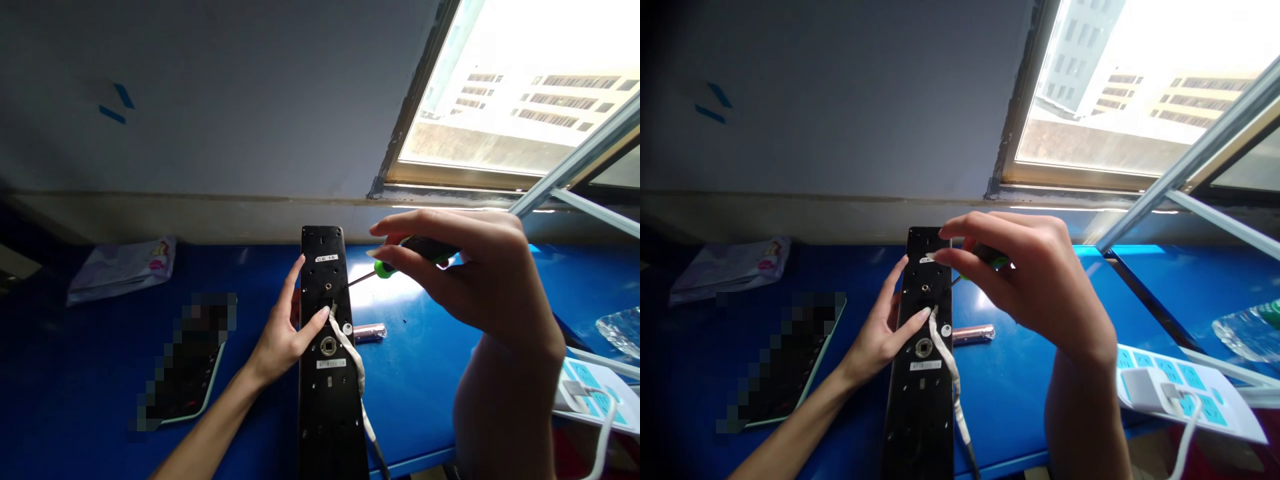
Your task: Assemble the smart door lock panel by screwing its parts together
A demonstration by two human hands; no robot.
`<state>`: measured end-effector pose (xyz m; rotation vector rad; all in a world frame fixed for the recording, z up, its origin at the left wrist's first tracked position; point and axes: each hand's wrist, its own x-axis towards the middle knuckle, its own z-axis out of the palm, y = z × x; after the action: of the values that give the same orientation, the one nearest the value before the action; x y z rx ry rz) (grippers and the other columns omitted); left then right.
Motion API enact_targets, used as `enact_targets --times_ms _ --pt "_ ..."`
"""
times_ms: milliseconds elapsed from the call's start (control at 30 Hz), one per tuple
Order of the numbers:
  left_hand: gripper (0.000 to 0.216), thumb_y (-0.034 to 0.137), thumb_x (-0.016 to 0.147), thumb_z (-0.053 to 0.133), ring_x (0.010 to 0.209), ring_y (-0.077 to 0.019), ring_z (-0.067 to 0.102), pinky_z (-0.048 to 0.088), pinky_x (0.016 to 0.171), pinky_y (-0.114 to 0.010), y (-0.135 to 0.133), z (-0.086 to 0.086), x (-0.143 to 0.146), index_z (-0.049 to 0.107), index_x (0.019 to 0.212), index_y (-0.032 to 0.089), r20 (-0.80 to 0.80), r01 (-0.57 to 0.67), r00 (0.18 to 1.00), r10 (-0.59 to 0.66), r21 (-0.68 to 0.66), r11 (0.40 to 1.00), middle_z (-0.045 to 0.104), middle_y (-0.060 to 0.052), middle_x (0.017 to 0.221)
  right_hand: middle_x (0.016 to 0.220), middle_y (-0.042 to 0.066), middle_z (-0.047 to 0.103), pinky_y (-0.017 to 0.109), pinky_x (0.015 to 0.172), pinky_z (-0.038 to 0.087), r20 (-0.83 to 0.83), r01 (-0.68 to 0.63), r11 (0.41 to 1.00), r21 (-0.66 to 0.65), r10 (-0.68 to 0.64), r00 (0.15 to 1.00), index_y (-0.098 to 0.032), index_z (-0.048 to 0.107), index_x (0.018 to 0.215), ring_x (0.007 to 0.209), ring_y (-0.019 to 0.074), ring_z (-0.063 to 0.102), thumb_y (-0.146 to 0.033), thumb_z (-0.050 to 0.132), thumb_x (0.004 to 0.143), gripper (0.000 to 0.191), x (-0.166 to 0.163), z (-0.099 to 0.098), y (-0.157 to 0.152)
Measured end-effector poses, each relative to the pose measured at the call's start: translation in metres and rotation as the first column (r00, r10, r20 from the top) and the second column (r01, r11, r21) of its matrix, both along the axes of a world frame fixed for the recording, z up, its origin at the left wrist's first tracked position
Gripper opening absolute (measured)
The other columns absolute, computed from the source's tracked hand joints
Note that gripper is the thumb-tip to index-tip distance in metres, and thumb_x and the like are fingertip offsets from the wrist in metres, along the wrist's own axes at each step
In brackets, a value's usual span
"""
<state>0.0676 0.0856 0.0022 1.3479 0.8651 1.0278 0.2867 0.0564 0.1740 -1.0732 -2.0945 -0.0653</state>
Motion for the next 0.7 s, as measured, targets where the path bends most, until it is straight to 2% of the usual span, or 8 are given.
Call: enact_targets --times_ms 267,400,467,533,600,700 --pt "0.098 0.039 0.095 0.075 0.109 -0.0324 0.078 0.068 0.093 -0.047 -0.0003 0.002 0.0011 0.015 0.172 0.033 -0.026 -0.012 1.0 0.012 0.031 0.999 0.076 -0.009 0.123 0.094 0.002 0.082 0.025 0.064 0.059 -0.022 -0.06 0.998 0.032 0.061 0.998 -0.019 0.076 0.115 0.068 0.0111 0.073 -0.009 0.068 0.096 0.023 -0.001 -0.0022 -0.0009" --pt "0.096 0.038 0.095 0.074 0.111 -0.0321 0.078 0.069 0.092 -0.045 0.0005 0.0011 0.0005 0.016 0.172 0.033 -0.04 -0.013 0.999 0.015 0.053 0.999 0.077 -0.008 0.121 0.111 0.007 0.082 0.028 0.078 0.064 -0.018 -0.106 0.994 0.009 0.106 0.994 -0.018 0.074 0.122 0.094 0.0172 0.078 -0.003 0.063 0.091 0.036 -0.0017 -0.0019 -0.0005" --pt "0.096 0.037 0.096 0.074 0.111 -0.0317 0.078 0.069 0.092 -0.045 0.0009 0.0003 0.0002 0.016 0.172 0.033 -0.038 -0.01 0.999 0.012 0.057 0.998 0.077 -0.008 0.123 0.108 0.008 0.082 0.028 0.075 0.064 -0.017 -0.086 0.996 0.028 0.087 0.996 -0.017 0.075 0.118 0.09 0.0172 0.078 -0.007 0.065 0.093 0.029 -0.0016 -0.0021 0.0007" --pt "0.095 0.037 0.096 0.073 0.108 -0.031 0.079 0.069 0.092 -0.046 0.0012 -0.0004 0.0002 0.016 0.172 0.034 -0.038 -0.008 0.999 0.011 0.06 0.998 0.077 -0.008 0.123 0.096 0.007 0.082 0.027 0.062 0.06 -0.023 -0.032 0.998 0.059 0.034 0.999 -0.015 0.076 0.111 0.074 0.0146 0.076 -0.016 0.07 0.097 0.016 -0.001 -0.0024 0.0022" --pt "0.095 0.037 0.096 0.073 0.106 -0.0306 0.079 0.069 0.092 -0.046 0.0016 -0.001 0.0004 0.016 0.172 0.033 -0.041 -0.01 0.999 0.013 0.067 0.998 0.077 -0.008 0.123 0.086 0.005 0.08 0.027 0.055 0.055 -0.017 -0.005 0.997 0.078 0.006 1.0 -0.014 0.077 0.105 0.065 0.013 0.072 -0.025 0.073 0.099 0.013 0.0003 -0.0023 0.0033" --pt "0.094 0.036 0.095 0.073 0.11 -0.0307 0.078 0.068 0.096 -0.047 0.0022 -0.0018 0.0006 0.018 0.171 0.033 -0.039 -0.008 0.999 0.012 0.082 0.997 0.076 -0.009 0.127 0.082 0.003 0.08 0.026 0.057 0.055 0.002 -0.021 0.997 0.078 0.021 1.0 -0.017 0.077 0.098 0.065 0.0122 0.072 -0.028 0.073 0.1 0.012 0.003 -0.0016 0.0037"
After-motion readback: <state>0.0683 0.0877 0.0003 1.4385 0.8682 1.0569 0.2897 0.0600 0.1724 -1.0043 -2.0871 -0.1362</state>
